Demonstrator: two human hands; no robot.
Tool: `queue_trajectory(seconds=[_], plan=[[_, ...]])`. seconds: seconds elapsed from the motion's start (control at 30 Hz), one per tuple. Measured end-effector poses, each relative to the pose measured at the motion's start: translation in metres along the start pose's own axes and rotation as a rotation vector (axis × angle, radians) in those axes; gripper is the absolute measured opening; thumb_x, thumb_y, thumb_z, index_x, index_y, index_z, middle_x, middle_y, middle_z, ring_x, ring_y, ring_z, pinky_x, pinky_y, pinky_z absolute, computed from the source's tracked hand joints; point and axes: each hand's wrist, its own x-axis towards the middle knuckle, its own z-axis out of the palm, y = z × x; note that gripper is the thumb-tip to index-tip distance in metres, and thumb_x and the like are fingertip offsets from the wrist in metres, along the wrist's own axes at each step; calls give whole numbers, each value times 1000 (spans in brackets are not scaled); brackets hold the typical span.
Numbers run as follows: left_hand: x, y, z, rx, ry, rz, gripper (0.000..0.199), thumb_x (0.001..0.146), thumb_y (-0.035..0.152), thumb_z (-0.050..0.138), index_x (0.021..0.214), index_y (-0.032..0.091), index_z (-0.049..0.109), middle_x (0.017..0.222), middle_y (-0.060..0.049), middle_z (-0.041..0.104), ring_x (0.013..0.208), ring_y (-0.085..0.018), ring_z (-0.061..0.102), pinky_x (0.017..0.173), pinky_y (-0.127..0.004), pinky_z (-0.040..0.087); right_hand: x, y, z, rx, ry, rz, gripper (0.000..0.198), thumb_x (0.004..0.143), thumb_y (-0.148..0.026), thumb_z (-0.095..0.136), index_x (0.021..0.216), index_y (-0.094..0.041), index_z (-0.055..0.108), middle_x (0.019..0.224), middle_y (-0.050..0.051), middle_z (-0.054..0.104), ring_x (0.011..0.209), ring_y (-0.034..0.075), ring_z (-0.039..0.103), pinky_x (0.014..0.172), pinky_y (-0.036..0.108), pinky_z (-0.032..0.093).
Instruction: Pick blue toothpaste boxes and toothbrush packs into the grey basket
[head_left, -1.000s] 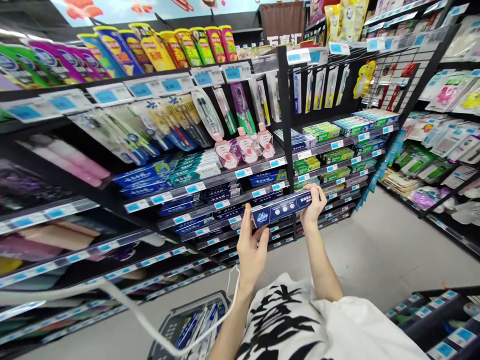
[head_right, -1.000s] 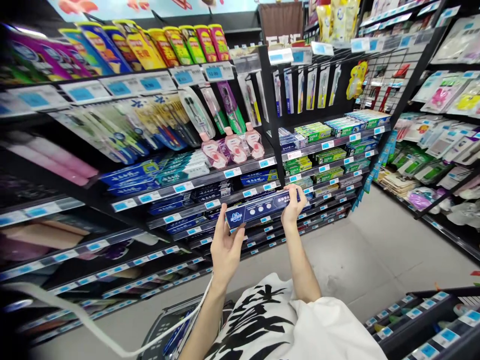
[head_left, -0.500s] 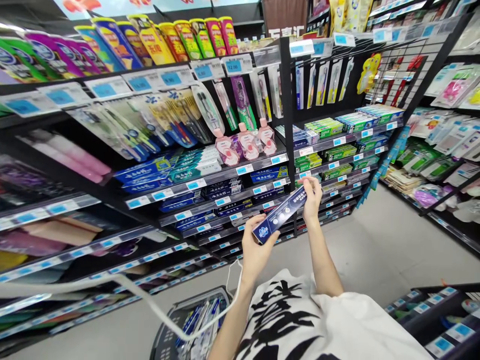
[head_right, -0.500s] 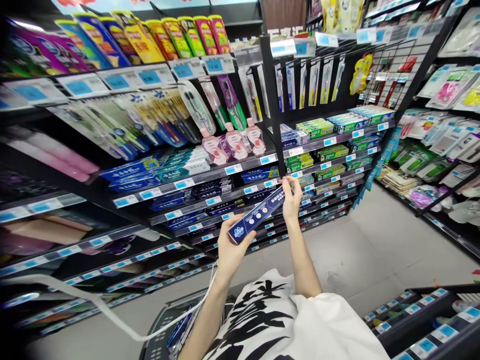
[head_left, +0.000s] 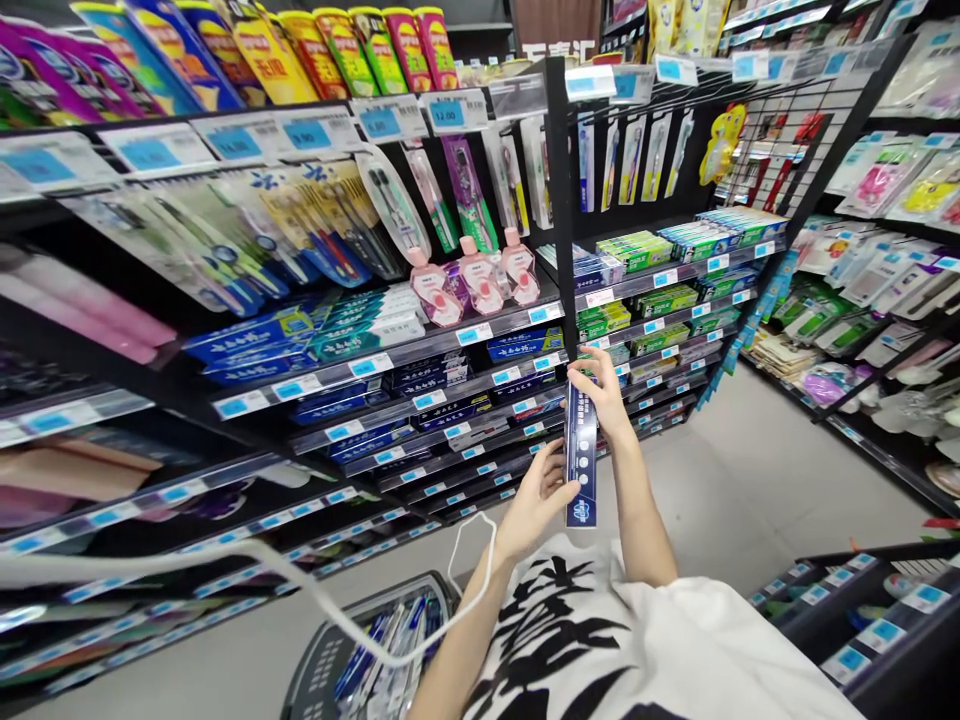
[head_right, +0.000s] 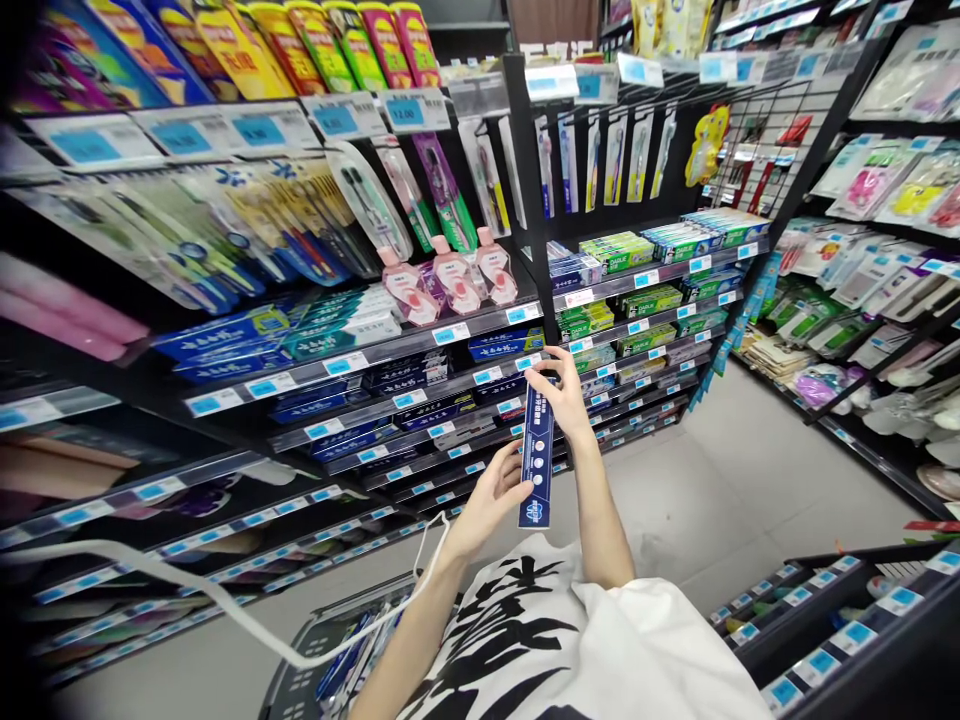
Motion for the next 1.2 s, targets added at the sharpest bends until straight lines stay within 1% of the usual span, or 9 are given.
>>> queue_trajectory(seconds=[0.13, 0.3, 0.37, 0.5, 0.57, 0.63, 0.77, 0.93, 1.2], plan=[[3, 3, -4, -6, 76, -7, 66, 80, 36, 81, 136, 23, 51, 116, -8, 66, 104, -21, 64, 96, -36, 49, 1, -4, 2, 71, 66, 26, 57, 88, -61, 64, 133, -30, 48, 108, 4, 64, 90, 20, 66, 75, 33, 60], [7, 9, 2, -229, 219, 99, 75, 75, 36, 85, 140, 26, 48, 124, -9, 66, 112, -25, 66, 101, -41, 49, -1, -12, -10, 182, -47, 86, 50, 95, -63, 50, 132, -30, 47, 126, 7, 60, 81, 16, 68, 56, 24, 54], [10, 13, 2, -304, 303, 201, 73, 73, 36, 87, 136, 27, 52, 130, -10, 64, 117, -27, 65, 103, -42, 50, -4, -16, -14, 178, -216, 38, 52, 94, -62, 53, 136, -31, 46, 133, 9, 58, 87, 18, 70, 59, 25, 55], [13, 18, -5, -333, 499, 366, 64, 68, 35, 91, 124, 25, 60, 128, -9, 66, 122, -27, 63, 110, -42, 46, -12, -27, -11, 11, -758, -42, 80, 80, -59, 77, 146, -30, 45, 147, 13, 52, 114, 26, 64, 78, 32, 59], [12, 18, -9, -331, 594, 402, 67, 68, 34, 91, 125, 25, 59, 127, -8, 68, 124, -26, 62, 113, -42, 43, -15, -34, -3, -137, -878, -79, 91, 70, -54, 87, 148, -29, 46, 150, 12, 50, 120, 27, 62, 87, 35, 59], [11, 17, -10, -314, 654, 426, 71, 67, 33, 92, 129, 26, 57, 129, -7, 68, 126, -25, 62, 115, -42, 42, -16, -38, 7, -253, -848, -140, 86, 70, -48, 89, 145, -28, 52, 146, 11, 56, 120, 28, 62, 91, 36, 58], [10, 13, -8, -275, 698, 463, 70, 70, 32, 91, 131, 27, 56, 136, -8, 66, 131, -24, 60, 117, -41, 40, -11, -37, 17, -348, -728, -241, 62, 79, -42, 83, 135, -25, 63, 130, 9, 69, 115, 26, 66, 97, 38, 54], [8, 13, -7, -315, 651, 454, 57, 81, 41, 82, 132, 30, 58, 147, -8, 59, 138, -27, 53, 115, -46, 44, -9, -32, 13, -355, -677, -243, 63, 76, -41, 86, 132, -25, 65, 129, 8, 70, 116, 27, 66, 97, 38, 53], [7, 15, -5, -263, 641, 447, 60, 84, 47, 78, 138, 34, 54, 148, -6, 59, 140, -28, 51, 112, -46, 49, -10, -32, 10, -318, -660, -200, 68, 73, -39, 88, 134, -25, 63, 127, 8, 71, 115, 27, 67, 99, 40, 53]])
